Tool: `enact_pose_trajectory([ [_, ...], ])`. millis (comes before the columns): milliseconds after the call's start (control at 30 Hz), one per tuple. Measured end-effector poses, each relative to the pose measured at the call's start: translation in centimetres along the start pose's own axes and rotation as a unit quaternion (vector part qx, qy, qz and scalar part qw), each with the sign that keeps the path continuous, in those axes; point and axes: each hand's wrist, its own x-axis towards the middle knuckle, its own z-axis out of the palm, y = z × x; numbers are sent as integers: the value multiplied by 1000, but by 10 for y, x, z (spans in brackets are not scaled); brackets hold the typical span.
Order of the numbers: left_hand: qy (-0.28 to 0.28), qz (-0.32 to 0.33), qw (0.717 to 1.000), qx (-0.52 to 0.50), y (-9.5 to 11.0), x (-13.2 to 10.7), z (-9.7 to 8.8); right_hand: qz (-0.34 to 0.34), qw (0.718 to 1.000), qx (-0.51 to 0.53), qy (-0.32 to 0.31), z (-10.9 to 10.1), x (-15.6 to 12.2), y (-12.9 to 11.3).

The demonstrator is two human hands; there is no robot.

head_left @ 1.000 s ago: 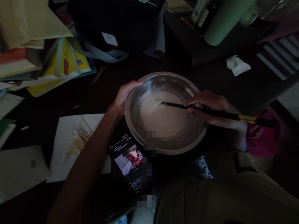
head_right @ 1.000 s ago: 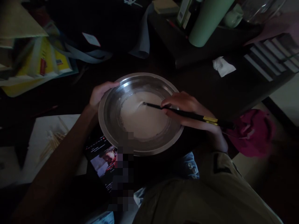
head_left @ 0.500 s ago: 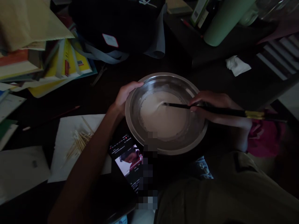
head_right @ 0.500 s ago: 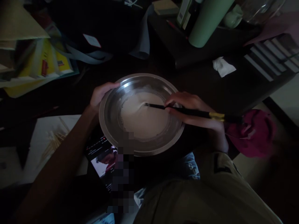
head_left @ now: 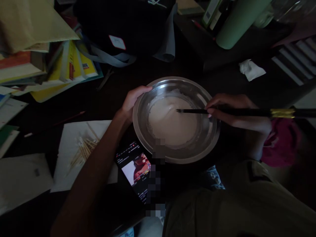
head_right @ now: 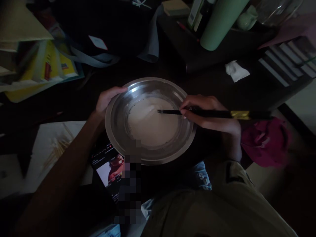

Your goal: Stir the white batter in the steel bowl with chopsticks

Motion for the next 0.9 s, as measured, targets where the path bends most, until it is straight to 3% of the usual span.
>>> enact_pose_trajectory([
  [67, -4, -16, 1000, -6, 0, 1, 0, -11, 999, 30, -34, -7, -2, 2],
  [167, -1, -18, 1000, -11, 0, 1, -1, -107, 981, 75, -145, -8, 3, 2],
  [233, -1, -17, 1000, -12, 0, 0, 0, -142, 970, 82, -178, -1, 7, 0],
  [300, -2, -21, 1000, -11, 1, -2, 0, -114, 980, 58, -151, 6, 9, -1],
  [433, -1, -24, 1000, -16, 1, -4, 1, 2, 999, -20, -29, 2, 5, 3],
  [500, 0, -31, 999, -21, 1, -3, 1, 1, 999, -17, -32, -7, 2, 6],
  [567, 3, -38, 999, -22, 1, -3, 2, -52, 995, 17, -83, -12, 2, 8],
  [700, -4, -29, 999, -18, 2, -4, 3, -140, 974, 51, -171, -3, 8, 8],
  [767, -7, -30, 999, -15, 2, -5, 3, -124, 981, 37, -146, 5, 9, 7],
  [900, 5, -35, 999, -12, 1, -5, 2, -16, 999, -17, -30, 2, 6, 11],
])
